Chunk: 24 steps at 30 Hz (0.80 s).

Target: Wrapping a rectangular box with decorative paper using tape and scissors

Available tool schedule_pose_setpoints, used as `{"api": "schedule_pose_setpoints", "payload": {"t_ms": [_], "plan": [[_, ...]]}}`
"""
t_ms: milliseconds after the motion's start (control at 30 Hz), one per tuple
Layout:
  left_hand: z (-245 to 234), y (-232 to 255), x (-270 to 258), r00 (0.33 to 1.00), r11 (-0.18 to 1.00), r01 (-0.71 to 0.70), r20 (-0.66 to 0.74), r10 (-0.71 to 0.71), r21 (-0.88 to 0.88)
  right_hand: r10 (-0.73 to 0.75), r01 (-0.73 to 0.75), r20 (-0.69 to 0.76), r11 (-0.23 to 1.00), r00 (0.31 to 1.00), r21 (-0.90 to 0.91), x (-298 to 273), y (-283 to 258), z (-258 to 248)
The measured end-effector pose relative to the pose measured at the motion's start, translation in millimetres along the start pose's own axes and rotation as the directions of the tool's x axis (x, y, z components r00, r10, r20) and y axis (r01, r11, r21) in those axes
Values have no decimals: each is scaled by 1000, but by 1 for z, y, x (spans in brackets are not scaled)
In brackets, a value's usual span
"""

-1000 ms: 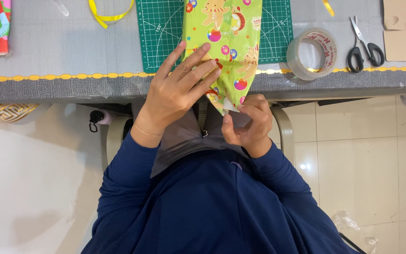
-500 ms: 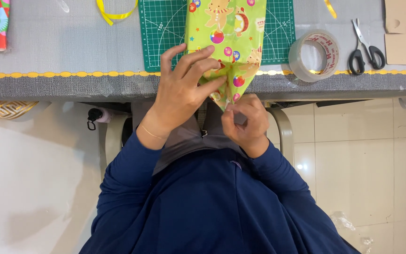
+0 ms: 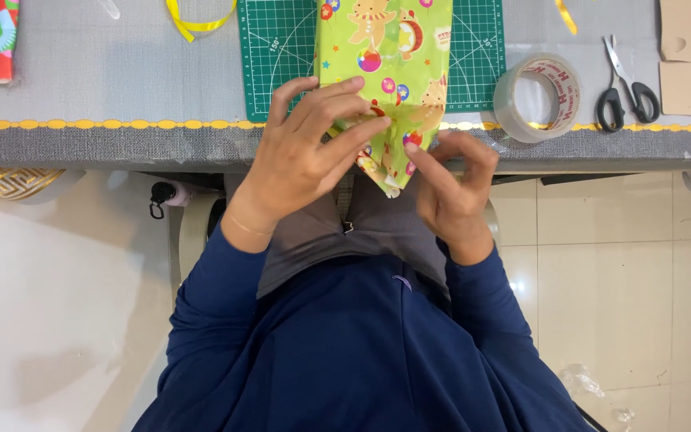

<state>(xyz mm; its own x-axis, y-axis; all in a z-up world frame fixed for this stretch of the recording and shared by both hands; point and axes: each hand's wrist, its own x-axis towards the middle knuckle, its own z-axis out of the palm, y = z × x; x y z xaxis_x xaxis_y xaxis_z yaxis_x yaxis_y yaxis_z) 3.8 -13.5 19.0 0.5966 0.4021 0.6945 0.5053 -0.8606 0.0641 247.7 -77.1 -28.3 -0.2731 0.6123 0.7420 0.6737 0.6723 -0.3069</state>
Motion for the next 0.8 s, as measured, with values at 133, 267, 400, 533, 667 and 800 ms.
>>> {"api": "schedule_pose_setpoints", "payload": {"t_ms": [133, 267, 400, 533, 667, 800], "plan": [[-4, -1, -8, 993, 999, 32, 114, -33, 10, -11, 11, -22, 1000, 1000, -22, 6, -3, -2], [5, 2, -5, 994, 997, 49, -90, -54, -52, -11, 13, -147, 1000, 989, 15, 7, -4, 1], [16, 2, 3, 948, 968, 106, -271, -167, -227, 172, -114, -222, 961, 960, 254, 11, -17, 8], [14, 1, 11, 948, 969, 69, -288, -138, -238, 220, -129, -302, 947, 927, 293, 21, -35, 26], [23, 14, 10, 889, 975, 134, -413, -197, -177, 334, -244, -343, 929, 878, 279, 23, -43, 29], [75, 31, -31, 759, 964, 228, -595, -265, -139, 152, -63, -383, 970, 911, 236, 3, -16, 29]]}}
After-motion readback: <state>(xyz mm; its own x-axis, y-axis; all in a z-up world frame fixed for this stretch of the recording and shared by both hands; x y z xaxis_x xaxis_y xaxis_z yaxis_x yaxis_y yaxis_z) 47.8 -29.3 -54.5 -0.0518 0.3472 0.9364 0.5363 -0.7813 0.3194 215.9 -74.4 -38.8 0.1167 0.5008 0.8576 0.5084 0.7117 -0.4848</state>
